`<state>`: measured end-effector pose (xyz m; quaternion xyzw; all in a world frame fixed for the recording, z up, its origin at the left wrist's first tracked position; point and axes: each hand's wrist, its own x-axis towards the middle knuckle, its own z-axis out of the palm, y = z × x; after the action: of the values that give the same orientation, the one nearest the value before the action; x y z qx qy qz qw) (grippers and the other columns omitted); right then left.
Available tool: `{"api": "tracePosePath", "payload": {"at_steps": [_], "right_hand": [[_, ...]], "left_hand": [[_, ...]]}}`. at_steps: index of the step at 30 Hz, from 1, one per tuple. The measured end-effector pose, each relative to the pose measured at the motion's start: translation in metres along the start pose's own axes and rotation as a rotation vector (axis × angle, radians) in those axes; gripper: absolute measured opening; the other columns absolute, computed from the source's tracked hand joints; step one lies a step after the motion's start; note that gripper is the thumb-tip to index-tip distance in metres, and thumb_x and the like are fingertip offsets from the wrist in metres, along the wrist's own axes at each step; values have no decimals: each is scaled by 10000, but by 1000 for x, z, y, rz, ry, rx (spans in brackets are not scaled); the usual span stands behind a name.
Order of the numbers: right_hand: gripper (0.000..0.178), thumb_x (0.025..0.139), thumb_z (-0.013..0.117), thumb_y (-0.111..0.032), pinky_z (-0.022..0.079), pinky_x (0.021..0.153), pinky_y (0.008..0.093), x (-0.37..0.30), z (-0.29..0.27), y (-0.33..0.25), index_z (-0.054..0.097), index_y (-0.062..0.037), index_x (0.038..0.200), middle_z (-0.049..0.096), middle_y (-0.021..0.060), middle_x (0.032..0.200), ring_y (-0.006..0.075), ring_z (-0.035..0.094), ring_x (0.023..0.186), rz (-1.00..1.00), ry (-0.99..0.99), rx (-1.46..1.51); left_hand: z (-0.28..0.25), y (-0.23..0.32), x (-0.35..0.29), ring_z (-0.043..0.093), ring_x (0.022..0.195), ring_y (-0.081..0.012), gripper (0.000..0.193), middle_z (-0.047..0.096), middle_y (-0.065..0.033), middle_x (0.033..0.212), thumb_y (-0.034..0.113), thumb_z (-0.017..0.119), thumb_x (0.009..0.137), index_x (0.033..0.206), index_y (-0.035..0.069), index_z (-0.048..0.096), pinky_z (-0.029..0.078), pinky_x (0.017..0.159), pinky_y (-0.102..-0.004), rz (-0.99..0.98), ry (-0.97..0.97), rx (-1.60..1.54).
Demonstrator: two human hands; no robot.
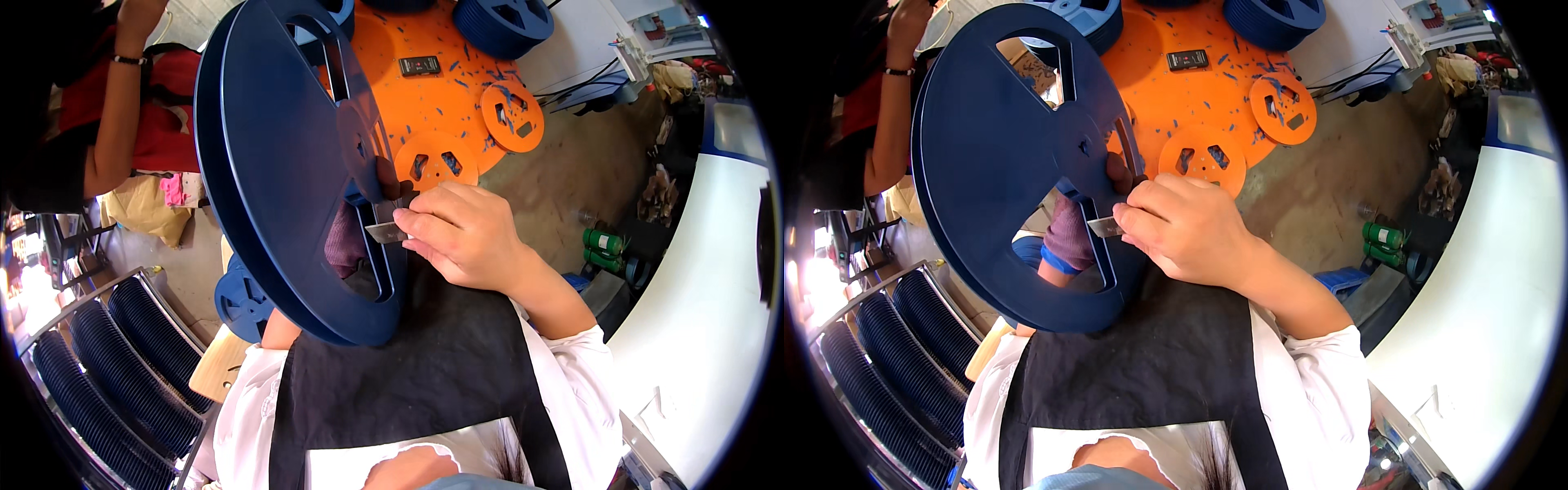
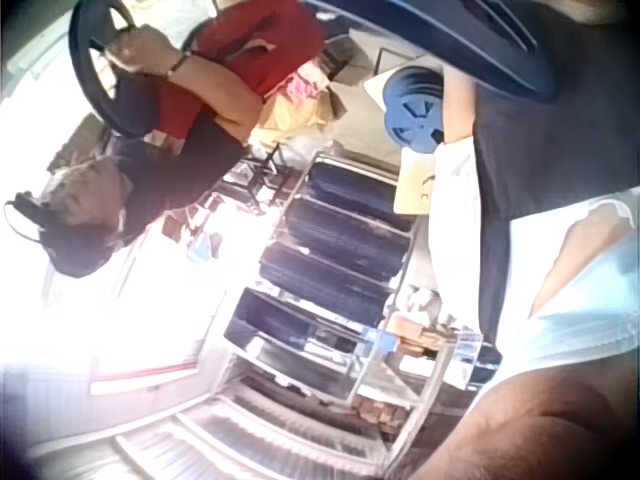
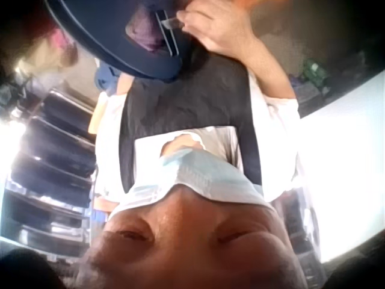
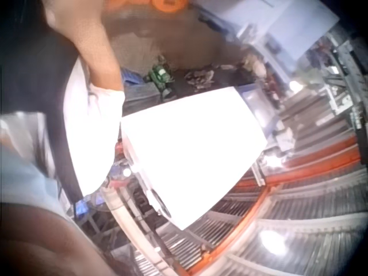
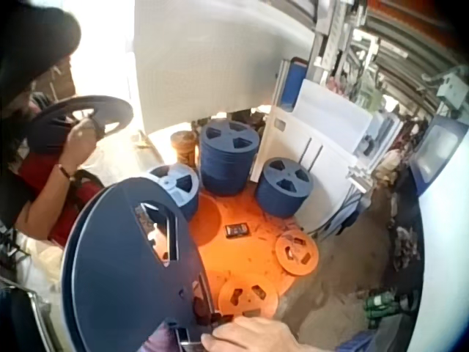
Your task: The person uses a small metal blade to trim excess plastic flash from the edges of blue plastic spools. They hold the spool in their left hand and scrape the blade along the rim with their right hand, rotating the spool to access different sections. The person repeatedly picks up spools from a stack, trims them, and places them on a table.
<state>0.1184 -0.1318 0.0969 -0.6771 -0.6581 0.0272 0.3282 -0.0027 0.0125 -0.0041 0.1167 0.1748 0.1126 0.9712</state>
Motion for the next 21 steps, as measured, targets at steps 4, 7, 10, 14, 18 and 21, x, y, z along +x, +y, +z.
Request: {"api": "tracePosePath", "payload": {"at_steps": [4,7,10,14,18,21], "right_hand": [[265,712,822,-136,488,606,321,2,-2,2,732,-109,960,632,-19,881,177,627,766,-41,7,28],[274,698,826,-120,485,601,321,3,0,7,737,-113,957,639,-18,879,183,629,764,-47,38,28],[286,698,829,-112,480,593,322,4,-3,11,730,-111,966,642,-12,875,187,628,758,-68,39,35],[284,707,828,-116,478,587,323,2,-6,7,725,-113,971,638,-12,871,183,625,756,-94,19,60],[225,741,804,-120,473,583,321,1,-5,6,733,-117,954,631,-15,861,175,618,746,-88,27,1],[192,761,784,-114,465,580,319,2,-4,5,737,-118,947,629,-17,862,170,611,740,-107,47,-27]], "left_hand": [[10,0,-10,616,974,-192,376,624,-53,1042,385,725,913,1121,97,600,532,867,-341,22,-69,-36],[-18,-10,-6,620,1041,-211,434,632,-71,1118,397,713,921,1197,82,598,535,913,-361,24,-5,-87],[-23,-6,-10,621,1099,-228,434,631,-87,1190,376,659,963,1260,70,584,530,967,-379,4,72,-88],[-6,-2,-14,618,1127,-233,359,624,-97,1226,312,567,1023,1276,57,572,519,1010,-380,46,112,-1],[-28,-5,-8,621,1121,-225,329,626,-99,1222,273,543,1036,1276,49,571,527,991,-366,83,59,95],[-24,-4,-10,627,1107,-217,325,628,-100,1211,270,546,1037,1270,46,575,536,973,-355,73,81,16]]}}
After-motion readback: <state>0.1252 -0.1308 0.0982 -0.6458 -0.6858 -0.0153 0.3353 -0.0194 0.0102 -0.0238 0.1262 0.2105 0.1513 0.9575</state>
